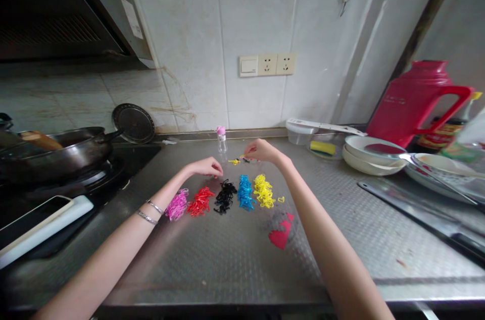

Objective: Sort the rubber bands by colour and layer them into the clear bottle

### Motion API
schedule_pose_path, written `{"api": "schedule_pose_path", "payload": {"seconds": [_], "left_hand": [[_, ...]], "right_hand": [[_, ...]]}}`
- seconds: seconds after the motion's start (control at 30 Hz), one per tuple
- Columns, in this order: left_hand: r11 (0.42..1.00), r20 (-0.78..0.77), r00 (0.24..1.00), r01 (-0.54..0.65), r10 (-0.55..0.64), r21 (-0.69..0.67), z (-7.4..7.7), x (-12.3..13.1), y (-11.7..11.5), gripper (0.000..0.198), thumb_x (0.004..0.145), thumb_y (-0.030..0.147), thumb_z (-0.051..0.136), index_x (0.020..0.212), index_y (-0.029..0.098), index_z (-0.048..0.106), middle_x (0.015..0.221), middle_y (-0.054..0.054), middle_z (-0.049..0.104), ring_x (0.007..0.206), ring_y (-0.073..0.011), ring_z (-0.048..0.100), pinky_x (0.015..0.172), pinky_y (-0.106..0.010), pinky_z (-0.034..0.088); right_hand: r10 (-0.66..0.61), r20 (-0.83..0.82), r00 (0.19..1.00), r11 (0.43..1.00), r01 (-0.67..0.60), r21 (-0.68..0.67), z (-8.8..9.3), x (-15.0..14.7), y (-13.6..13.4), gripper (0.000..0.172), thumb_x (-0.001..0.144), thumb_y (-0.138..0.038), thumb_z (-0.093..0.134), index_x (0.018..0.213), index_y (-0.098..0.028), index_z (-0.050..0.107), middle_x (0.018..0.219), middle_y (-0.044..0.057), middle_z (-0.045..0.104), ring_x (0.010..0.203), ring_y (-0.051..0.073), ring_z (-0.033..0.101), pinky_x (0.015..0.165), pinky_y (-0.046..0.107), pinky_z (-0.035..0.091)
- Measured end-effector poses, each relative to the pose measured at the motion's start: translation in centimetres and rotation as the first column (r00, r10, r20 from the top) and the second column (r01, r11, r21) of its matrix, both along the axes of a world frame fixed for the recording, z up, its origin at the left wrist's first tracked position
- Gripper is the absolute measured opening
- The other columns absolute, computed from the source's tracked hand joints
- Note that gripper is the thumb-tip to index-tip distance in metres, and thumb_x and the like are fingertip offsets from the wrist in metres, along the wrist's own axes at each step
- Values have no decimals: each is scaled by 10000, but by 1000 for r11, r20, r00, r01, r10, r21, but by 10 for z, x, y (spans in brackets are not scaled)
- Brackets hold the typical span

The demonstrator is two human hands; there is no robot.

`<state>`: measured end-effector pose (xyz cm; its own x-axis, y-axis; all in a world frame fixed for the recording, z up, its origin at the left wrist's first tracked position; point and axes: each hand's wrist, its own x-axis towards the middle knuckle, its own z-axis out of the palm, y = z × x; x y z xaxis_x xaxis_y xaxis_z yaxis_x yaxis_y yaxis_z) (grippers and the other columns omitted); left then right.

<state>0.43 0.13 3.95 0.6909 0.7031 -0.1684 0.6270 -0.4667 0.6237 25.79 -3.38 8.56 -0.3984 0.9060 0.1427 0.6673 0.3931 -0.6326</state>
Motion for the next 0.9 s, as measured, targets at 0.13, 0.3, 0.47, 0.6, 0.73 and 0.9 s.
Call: {"api": "schedule_pose_path", "payload": {"seconds": [0.13, 0.3, 0.47, 0.6, 0.73, 0.9], "left_hand": [[999, 19, 999, -37, 38, -40, -5, -4, 4, 264, 630, 300, 569, 756, 94, 675, 532, -8, 574, 402, -53, 370, 420, -191, 250], [995, 45, 996, -71, 74, -64, -9, -5, 6, 266, 636, 304, 566, 757, 93, 673, 512, -5, 562, 396, -57, 371, 418, -195, 262], [991, 108, 988, -121, 114, 60, -11, -2, 5, 239, 650, 263, 544, 744, 88, 676, 570, -31, 602, 463, -85, 458, 463, -201, 331], [923, 136, 970, -233, 200, 306, -13, 5, 7, 208, 660, 197, 520, 734, 89, 681, 692, -72, 652, 614, -130, 552, 587, -223, 395], [851, 76, 967, -251, 244, 462, -21, 16, 16, 219, 681, 196, 525, 803, 111, 684, 729, -75, 656, 635, -137, 559, 602, -229, 397], [818, 47, 967, -237, 250, 524, -27, 30, 33, 265, 715, 276, 539, 891, 128, 669, 761, -74, 653, 637, -137, 561, 605, -230, 401]], "right_hand": [[-60, 97, 993, 995, 67, -76, -25, 24, -7, 192, 642, -210, 546, 759, -130, 676, 631, 29, 640, 515, 100, 534, 398, 162, 399], [-25, 112, 993, 980, 47, -194, -50, 46, -10, 225, 632, -218, 563, 810, -141, 678, 718, 36, 664, 594, 120, 568, 428, 162, 426], [-45, 120, 992, 973, 71, -222, -57, 50, -10, 260, 607, -209, 593, 849, -159, 677, 733, 23, 666, 603, 112, 570, 440, 146, 424], [-80, 91, 993, 977, 96, -191, -57, 53, -13, 264, 615, -227, 591, 856, -158, 673, 722, 20, 663, 580, 106, 558, 426, 146, 413], [-113, 84, 990, 984, 124, -132, -61, 58, -15, 241, 621, -220, 572, 824, -134, 669, 698, 27, 660, 559, 108, 550, 422, 155, 400], [-162, 130, 978, 983, 171, -60, -68, 58, -13, 214, 617, -203, 560, 787, -144, 675, 666, 15, 657, 565, 109, 556, 463, 166, 396]]}}
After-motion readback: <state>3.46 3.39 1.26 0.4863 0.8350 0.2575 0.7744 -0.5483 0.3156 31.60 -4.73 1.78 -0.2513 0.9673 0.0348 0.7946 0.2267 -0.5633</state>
